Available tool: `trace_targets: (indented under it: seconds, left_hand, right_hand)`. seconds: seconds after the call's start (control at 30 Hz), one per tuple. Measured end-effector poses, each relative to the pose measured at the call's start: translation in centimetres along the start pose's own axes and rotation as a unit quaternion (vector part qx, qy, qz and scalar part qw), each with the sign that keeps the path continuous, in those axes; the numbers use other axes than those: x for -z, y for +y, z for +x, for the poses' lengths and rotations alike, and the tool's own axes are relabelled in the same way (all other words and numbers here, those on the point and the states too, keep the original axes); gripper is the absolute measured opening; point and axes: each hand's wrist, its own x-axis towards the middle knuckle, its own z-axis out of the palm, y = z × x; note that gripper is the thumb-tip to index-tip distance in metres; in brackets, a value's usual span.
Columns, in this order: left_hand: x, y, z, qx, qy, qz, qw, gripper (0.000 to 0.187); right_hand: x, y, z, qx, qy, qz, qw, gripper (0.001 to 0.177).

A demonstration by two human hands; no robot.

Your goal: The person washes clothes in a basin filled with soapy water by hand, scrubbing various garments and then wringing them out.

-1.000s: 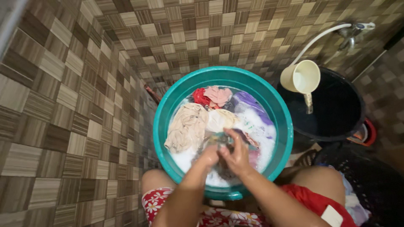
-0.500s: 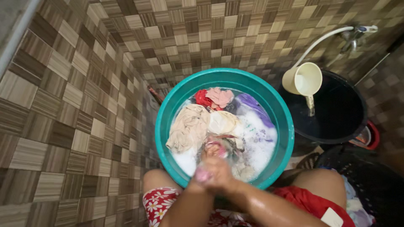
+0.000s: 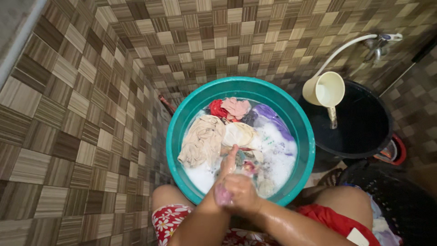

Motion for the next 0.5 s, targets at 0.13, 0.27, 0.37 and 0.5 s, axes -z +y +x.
trace_targets:
  seconds: [0.13, 0.27, 0.37, 0.5]
  left_hand:
    - [-3.6, 1.5, -4.9, 0.033, -0.044, -0.111, 0.992, 0.077]
    - [-5.3, 6.1, -12.3, -0.027, -0.188, -0.137, 0.972, 0.104]
    - [-3.5, 9.7, -15.9, -0.102, -0.263, -0.059, 0.958, 0.121]
    - [-0.1, 10.9, -17.4, -0.094, -0.19, 0.098, 0.972, 0.124]
  right_hand:
    - [1.2, 7.0, 0.1, -0.216, 0.105, -0.169, 0.956, 0.007]
    - [6.7, 16.2, -3.4, -0.46, 0.123, -0.151, 0.866, 0.021]
    - [10.1, 20.2, -7.4, -0.571, 0.191, 0.185, 0.777, 0.03]
    - [16.4, 19.5, -8.6, -0.537, 0.045, 0.32, 0.779, 0.022]
